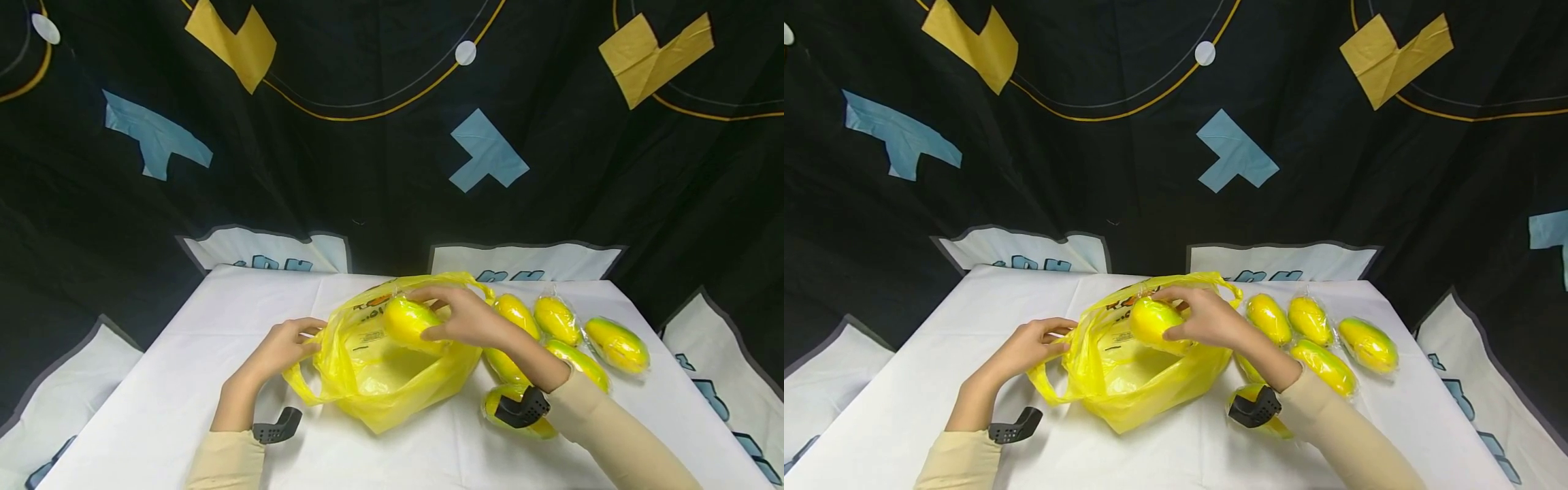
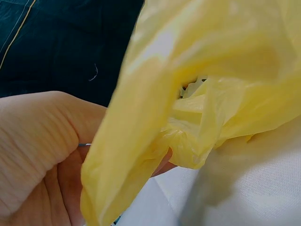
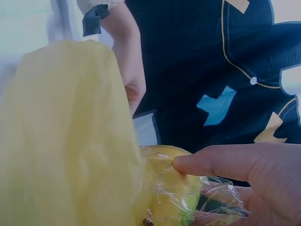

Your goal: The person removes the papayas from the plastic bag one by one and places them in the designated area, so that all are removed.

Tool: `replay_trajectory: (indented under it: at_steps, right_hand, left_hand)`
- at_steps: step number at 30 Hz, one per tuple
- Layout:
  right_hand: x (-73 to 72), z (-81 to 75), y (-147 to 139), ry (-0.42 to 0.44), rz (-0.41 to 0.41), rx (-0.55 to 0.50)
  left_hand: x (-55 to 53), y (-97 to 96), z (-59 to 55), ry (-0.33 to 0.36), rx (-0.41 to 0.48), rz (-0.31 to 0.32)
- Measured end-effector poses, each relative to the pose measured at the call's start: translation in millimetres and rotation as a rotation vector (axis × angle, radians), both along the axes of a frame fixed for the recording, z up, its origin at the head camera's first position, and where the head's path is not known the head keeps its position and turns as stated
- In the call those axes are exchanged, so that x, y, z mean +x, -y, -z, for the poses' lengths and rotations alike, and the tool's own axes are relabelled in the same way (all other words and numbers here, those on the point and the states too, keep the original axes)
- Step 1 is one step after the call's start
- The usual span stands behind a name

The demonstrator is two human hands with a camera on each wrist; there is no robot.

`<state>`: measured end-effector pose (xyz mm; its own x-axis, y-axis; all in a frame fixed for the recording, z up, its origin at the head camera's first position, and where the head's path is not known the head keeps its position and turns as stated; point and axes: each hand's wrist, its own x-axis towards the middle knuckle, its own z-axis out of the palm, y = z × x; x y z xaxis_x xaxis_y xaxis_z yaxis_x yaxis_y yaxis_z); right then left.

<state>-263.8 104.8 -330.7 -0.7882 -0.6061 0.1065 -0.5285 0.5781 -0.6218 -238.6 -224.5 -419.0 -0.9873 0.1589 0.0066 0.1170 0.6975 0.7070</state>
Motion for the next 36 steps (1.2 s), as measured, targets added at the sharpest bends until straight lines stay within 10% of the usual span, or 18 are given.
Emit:
replay_trajectory:
  at_steps: [17,36]
  right_hand:
    - [11.1,-20.4,-18.2,0.056,0.065,-0.053]
    - [32.8,-1.7,-66.8,0.128,0.139,-0.130]
  left_hand:
    - [1.0,0.9,-0.9,-0.015,0.004,0.016]
    - [2.1,-0.2,-2.8,0.003,0.015,0.000]
